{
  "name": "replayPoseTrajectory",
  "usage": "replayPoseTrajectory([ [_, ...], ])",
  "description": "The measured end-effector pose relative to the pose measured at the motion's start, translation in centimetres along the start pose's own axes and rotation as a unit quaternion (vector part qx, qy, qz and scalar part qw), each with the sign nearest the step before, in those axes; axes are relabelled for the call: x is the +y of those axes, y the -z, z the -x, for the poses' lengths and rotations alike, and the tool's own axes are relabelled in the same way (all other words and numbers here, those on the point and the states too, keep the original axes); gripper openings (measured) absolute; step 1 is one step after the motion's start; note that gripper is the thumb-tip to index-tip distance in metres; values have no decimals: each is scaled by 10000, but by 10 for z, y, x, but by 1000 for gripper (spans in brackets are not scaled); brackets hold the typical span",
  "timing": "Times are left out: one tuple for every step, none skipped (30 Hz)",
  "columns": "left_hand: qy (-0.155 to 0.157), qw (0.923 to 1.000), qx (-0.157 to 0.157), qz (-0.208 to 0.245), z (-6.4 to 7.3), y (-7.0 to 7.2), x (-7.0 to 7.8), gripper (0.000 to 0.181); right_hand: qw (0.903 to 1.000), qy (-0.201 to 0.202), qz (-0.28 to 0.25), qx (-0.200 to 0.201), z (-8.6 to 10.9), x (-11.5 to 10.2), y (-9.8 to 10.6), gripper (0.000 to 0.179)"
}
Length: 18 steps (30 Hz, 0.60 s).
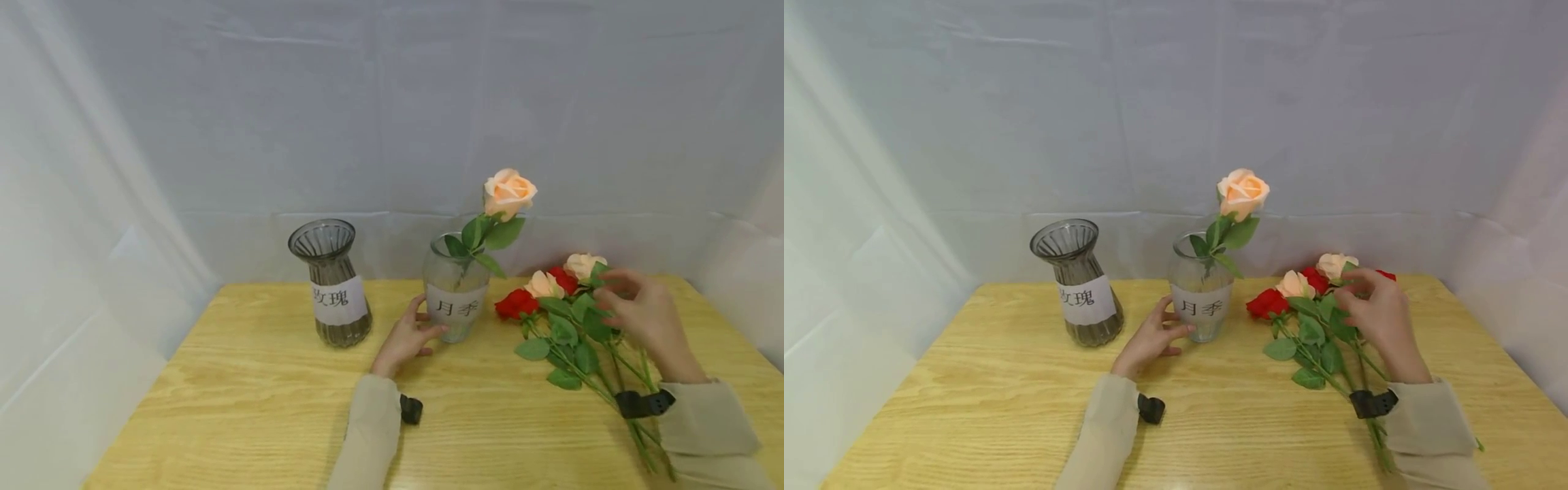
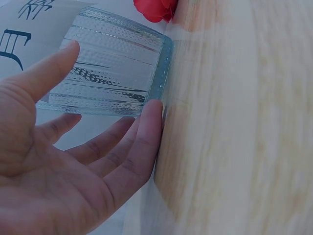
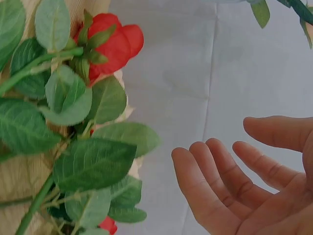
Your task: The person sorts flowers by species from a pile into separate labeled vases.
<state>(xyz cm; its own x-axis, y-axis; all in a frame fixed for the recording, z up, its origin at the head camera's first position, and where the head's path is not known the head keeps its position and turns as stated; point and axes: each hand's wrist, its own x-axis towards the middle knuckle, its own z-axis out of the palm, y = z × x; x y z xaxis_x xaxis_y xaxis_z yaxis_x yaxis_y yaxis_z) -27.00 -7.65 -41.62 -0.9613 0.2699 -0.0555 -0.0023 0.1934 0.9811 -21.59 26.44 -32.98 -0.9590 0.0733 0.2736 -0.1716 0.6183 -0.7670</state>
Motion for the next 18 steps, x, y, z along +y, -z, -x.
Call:
replayPoseTrajectory([
  [10,10000,0,-3,0,0,0,78,10000,-20,26,-9,0,1,2,41],
  [14,10000,-3,-3,0,0,0,78,10000,-31,40,-22,1,2,3,41],
  [16,10000,-8,0,0,0,0,78,10000,-49,68,-33,2,4,5,41],
  [18,10000,-14,1,0,0,1,78,9999,-67,94,-55,2,6,8,41],
  [21,10000,-22,0,0,1,1,78,9999,-80,113,-77,3,8,9,42],
  [20,10000,-30,4,0,1,1,78,9998,-69,143,-92,4,9,11,41],
  [19,10000,-33,2,0,1,1,78,9998,-67,180,-91,4,11,13,40],
  [19,10000,-39,4,0,1,1,78,9997,-60,201,-93,5,13,14,39],
  [21,10000,-39,6,0,1,2,78,9997,-57,227,-86,6,14,16,39],
  [22,10000,-37,3,0,1,2,78,9997,-67,214,-97,7,16,17,39],
  [24,10000,-36,2,0,1,2,78,9997,-63,231,-87,7,17,18,38],
  [25,10000,-36,8,0,1,2,78,9997,-63,223,-82,8,19,20,38],
  [29,10000,-34,12,0,1,2,78,9997,-89,213,-97,8,21,21,38],
  [27,10000,-36,19,0,1,2,78,9996,-128,201,-133,9,23,23,39],
  [26,10000,-35,22,0,1,2,78,9996,-162,204,-145,10,24,24,39],
  [29,10000,-34,27,0,1,1,78,9995,-187,206,-156,10,26,26,39],
  [35,10000,-33,31,1,1,1,78,9994,-203,238,-163,11,28,27,39],
  [40,10000,-29,29,0,1,1,78,9993,-217,255,-180,11,30,28,39],
])
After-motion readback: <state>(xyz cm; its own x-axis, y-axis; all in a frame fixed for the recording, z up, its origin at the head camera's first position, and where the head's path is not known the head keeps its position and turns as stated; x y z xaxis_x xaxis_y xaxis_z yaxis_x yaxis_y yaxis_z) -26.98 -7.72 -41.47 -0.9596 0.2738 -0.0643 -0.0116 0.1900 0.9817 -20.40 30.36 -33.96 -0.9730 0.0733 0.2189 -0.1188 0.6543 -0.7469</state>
